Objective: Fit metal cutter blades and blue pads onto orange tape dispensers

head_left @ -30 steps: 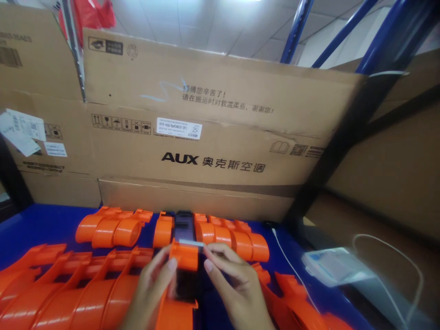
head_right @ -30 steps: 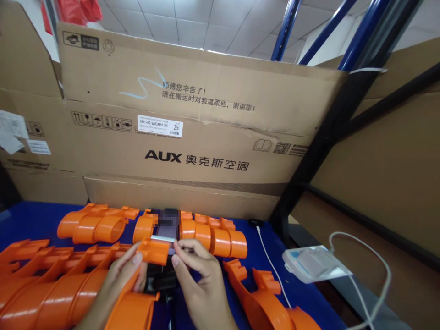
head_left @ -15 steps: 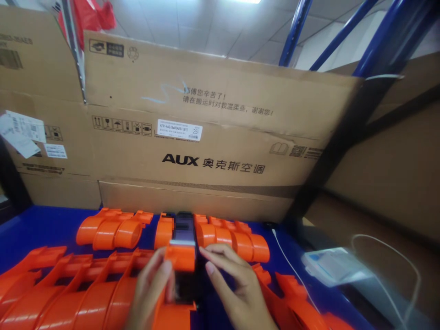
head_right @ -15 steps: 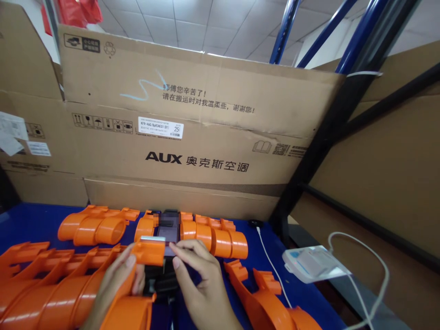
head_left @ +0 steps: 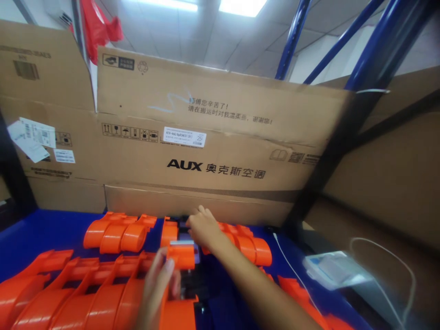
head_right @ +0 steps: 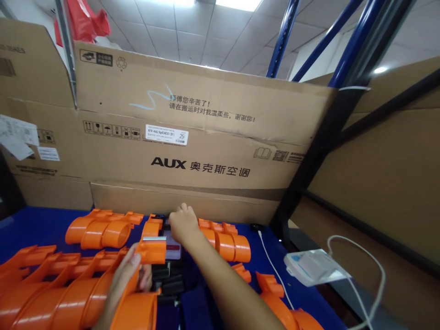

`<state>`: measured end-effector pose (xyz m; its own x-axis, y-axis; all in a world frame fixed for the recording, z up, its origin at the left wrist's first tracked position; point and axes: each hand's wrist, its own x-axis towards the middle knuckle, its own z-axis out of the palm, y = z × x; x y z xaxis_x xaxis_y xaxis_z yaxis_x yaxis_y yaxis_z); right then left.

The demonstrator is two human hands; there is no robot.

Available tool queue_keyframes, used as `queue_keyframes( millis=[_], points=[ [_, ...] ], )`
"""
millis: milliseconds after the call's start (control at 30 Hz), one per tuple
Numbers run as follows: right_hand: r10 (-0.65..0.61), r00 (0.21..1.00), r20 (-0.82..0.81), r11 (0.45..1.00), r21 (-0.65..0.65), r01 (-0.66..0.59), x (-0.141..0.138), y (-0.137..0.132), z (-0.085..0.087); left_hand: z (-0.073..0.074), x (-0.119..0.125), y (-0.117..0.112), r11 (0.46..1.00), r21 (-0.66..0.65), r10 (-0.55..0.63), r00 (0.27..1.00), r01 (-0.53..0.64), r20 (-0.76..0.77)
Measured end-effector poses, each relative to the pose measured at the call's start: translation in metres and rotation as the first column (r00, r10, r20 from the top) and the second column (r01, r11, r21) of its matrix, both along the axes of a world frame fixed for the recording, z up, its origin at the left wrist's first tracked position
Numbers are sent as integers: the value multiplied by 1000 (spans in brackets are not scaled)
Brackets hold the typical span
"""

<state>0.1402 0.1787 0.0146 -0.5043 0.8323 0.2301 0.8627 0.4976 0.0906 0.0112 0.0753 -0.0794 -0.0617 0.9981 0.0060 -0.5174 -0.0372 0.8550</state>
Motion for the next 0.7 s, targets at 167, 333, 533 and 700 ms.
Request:
queue_keyframes(
  millis=[167,333,533,700],
  points=[
    [-44,997,60,999,-4,44,-10,14,-17,0,10,-7,998,60,17,998,-14,-53],
    [-34,997,66,999,1,34,-12,14,-21,2,11,-8,993,121,16,998,-9,-58],
    [-54,996,-68,997,47,57,-2,9,-4,5,9,-7,991,131,15,998,-6,-69],
    [-37,951,-306,990,120,77,28,-12,28,8,8,-9,994,104,21,998,-15,-57]
  ],
)
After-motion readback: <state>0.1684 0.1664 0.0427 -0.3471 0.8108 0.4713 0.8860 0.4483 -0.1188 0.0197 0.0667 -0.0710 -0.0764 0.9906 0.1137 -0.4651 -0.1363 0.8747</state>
